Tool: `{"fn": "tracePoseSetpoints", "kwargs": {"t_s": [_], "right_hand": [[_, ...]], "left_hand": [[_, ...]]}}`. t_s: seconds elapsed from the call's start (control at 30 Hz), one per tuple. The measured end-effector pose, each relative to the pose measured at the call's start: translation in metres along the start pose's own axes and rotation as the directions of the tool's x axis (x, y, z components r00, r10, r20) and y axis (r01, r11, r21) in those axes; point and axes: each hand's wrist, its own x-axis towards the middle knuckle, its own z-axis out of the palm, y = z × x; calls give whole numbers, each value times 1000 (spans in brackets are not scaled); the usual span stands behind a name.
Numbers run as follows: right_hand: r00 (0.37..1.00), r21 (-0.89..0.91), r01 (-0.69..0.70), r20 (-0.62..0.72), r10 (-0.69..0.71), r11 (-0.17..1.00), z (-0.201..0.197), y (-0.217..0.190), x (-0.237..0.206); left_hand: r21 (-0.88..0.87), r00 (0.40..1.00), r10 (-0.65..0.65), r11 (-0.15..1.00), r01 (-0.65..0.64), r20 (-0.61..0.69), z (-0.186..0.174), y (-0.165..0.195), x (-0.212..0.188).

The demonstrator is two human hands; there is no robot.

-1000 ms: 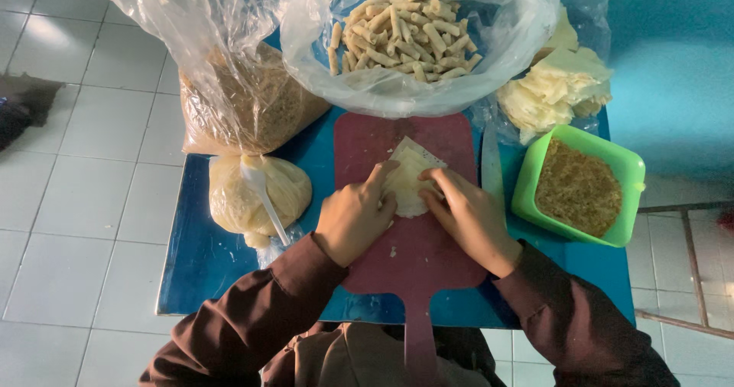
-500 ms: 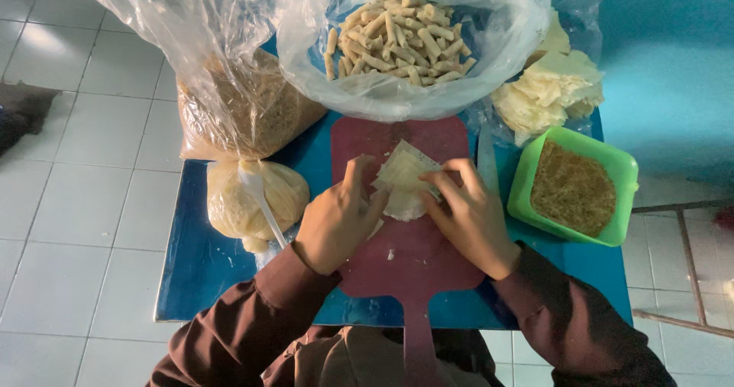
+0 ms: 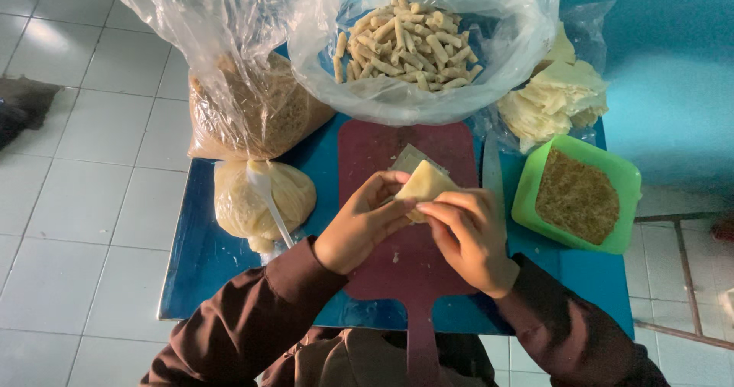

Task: The person tears pieces from a block of soft dough and arranges the thin slices in an overlapping herringbone pattern on a paddle-shaped board. They continue adding slices to extend the pattern, then use a spoon to press and smooth the arranged slices.

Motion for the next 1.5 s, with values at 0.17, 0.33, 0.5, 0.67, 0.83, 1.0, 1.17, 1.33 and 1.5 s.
{"fn": "tracePoseSetpoints", "kwargs": {"t_s": [0.17,0.33,0.5,0.67,0.83,1.0,1.17,1.33,1.5], "right_hand": [[995,15,-87,-41,87,996,-5,2,4],[996,71,-86,-20,87,994,-8,3,6],[997,117,-72,-13,74,991,-10,3,5],[996,102,-90,-16,92,991,-8,2,6],[988,116,-151,-3,153,982,-8,-1,9],[972,209,-233,42,229,950,-9,-3,10],[965,272,-264,66,256,925,-10,1,8],[953,340,-302,99,286,890,-5,8,0],[805,646,-557,266,531,521,4,20,-16]], "left_hand": [[-98,998,-34,994,39,51,2,7,-5],[-29,998,17,999,-15,64,7,3,-5],[-33,997,44,999,-42,62,6,1,-6],[-60,996,52,997,-48,66,5,-2,-3],[125,994,103,987,-105,24,6,-7,-3],[255,981,187,947,-193,46,5,-14,-1],[272,976,207,938,-216,60,0,-16,-1],[243,988,149,958,-155,42,2,-15,-2],[259,990,136,958,-120,-44,2,-17,3]]}}
